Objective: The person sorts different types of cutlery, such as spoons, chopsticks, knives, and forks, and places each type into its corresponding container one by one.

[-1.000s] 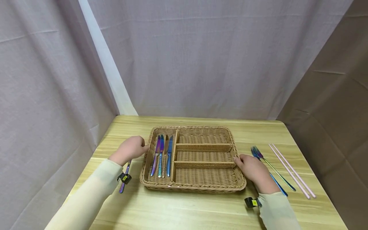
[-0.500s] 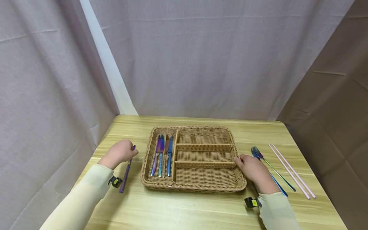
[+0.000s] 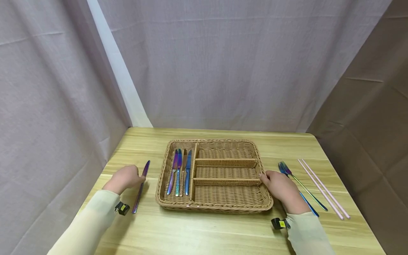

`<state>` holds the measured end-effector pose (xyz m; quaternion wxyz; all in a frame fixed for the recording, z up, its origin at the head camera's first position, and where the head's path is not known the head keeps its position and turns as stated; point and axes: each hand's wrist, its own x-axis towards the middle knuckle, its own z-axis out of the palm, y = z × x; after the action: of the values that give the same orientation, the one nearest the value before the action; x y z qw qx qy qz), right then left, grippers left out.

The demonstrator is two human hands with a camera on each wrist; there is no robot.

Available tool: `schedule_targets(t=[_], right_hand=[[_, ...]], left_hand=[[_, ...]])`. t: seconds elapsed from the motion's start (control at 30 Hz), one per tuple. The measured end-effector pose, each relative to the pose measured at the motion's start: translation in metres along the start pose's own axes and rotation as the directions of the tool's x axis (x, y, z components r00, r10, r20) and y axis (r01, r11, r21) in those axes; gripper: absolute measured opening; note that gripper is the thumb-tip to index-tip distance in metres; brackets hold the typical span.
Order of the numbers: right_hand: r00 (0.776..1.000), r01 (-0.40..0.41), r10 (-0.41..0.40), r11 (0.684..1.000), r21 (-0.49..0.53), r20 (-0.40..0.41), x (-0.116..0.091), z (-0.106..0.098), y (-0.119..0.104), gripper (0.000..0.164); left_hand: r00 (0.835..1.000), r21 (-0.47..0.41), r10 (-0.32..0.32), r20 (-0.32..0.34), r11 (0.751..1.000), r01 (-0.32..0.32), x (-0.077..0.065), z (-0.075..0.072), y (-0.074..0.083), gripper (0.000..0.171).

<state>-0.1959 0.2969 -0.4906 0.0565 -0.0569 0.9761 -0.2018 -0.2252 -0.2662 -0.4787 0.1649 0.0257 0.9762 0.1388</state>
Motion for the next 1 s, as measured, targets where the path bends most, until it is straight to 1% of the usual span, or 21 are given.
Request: schedule_targets(t=[0.17,0.37,0.47,0.6,0.8,1.0], right_hand=[[1.0,0.002,-0.002,1.0,-0.001,-0.003,-0.001,0.0,-0.001,0.036],[1.0,0.003,-0.003,1.0,0.0,-0.006,-0.002,0.0,0.0,0.036],[1.0,0.003,-0.003,1.0,-0.001,-0.002,-0.001,0.001,0.0,0.037],[1.0,0.0,0.0,1.0,0.001,-0.001,0.0,0.002,0.001,0.037],[1.0,-0.012,0.012,1.0,0.013,-0.007,0.001,0.004,0.001,0.036],[1.0,-0.014,0.014,1.0,0.013,-0.006,0.001,0.003,0.002,0.036]], left_hand=[[0.999,-0.031,-0.009,0.033,0.999,0.01,-0.002,0.007,-0.006,0.039],[0.999,-0.056,0.01,0.053,0.998,-0.007,0.005,0.016,-0.008,0.039],[0.998,-0.069,-0.002,0.06,0.998,0.007,0.007,0.021,-0.008,0.035],[0.998,-0.058,0.002,0.062,0.998,0.002,0.008,0.024,-0.009,0.032],[0.998,-0.031,0.023,0.054,0.999,-0.021,0.008,0.028,-0.01,0.038],[0.998,-0.04,0.054,0.041,0.998,-0.052,0.01,0.029,-0.011,0.039]])
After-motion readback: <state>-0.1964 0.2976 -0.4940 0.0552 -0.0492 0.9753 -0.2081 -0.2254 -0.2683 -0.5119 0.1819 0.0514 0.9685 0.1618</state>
